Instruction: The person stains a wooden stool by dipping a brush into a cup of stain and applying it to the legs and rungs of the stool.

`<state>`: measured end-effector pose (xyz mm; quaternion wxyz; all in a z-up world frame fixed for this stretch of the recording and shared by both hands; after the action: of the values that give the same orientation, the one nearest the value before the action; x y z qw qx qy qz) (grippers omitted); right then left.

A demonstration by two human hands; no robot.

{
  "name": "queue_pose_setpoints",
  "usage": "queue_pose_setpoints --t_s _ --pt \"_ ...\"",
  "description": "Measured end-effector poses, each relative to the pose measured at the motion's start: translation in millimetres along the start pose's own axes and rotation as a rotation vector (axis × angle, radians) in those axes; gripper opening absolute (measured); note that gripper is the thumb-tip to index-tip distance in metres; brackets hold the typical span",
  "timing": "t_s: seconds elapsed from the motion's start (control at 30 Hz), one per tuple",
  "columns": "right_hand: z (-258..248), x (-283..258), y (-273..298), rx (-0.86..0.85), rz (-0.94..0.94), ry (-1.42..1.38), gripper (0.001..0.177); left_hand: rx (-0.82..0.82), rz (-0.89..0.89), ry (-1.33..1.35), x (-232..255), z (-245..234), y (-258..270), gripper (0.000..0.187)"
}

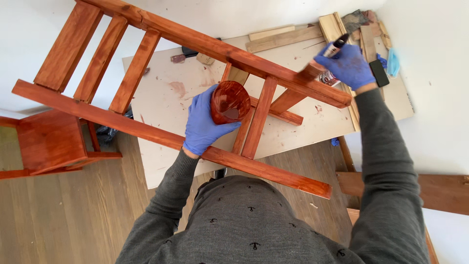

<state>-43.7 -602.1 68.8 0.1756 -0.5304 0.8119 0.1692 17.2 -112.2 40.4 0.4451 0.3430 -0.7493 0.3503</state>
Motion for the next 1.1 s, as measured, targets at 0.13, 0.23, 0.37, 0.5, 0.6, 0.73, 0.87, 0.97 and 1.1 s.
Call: queue_pose_setpoints --t_s 0.13,0.23,0.37,0.5,0.6,0.73,0.87,0.97,1.1 --pt "-18.3 2.6 12.6 -0.049 0.009 0.264 0.039 -0.012 -0.016 0.040 -2.8 -12.6 0.4 0.122" --pt "4.1 -29.7 7.6 -0.125 0.036 0.250 0.035 -0.017 -0.003 0.060 -5.1 -21.1 2.8 0.120" --pt "50.5 -87.0 -34.2 -0.141 -0.140 0.167 0.034 0.001 -0.006 0.056 -9.6 -35.0 6.6 0.122" --pt "92.1 -149.4 -84.3 -0.135 -0.309 0.138 0.041 0.024 -0.022 0.054 -20.0 -41.9 13.0 0.124" --pt "109.1 -194.7 -110.9 -0.104 -0.400 0.057 0.033 0.036 -0.009 0.078 -22.1 -43.9 14.5 0.124" --pt "108.4 -201.3 -125.3 0.023 -0.358 -0.075 0.032 0.034 -0.017 0.096 -26.6 -41.2 11.0 0.125" --pt "98.4 -172.0 -95.2 -0.037 -0.251 -0.122 0.030 0.011 -0.020 0.105 -20.6 -38.3 7.7 0.123" --pt "68.6 -139.3 -54.7 -0.058 -0.229 -0.032 0.032 0.000 0.014 0.093 -22.4 -37.0 5.3 0.123" --pt "39.1 -58.0 -7.9 -0.024 0.002 -0.114 0.033 -0.010 0.025 0.100 -26.9 -40.5 -0.9 0.123"
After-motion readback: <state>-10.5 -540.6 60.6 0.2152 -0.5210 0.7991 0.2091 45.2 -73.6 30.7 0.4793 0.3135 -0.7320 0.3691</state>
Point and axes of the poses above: each hand's wrist, its own y-axis away from the middle knuckle, its own z-axis out of the palm, x = y × z, the point moved 7 cm from there along -y, towards the middle knuckle, and after that the axes turned 11 degrees about y, right-handed, at the moved point
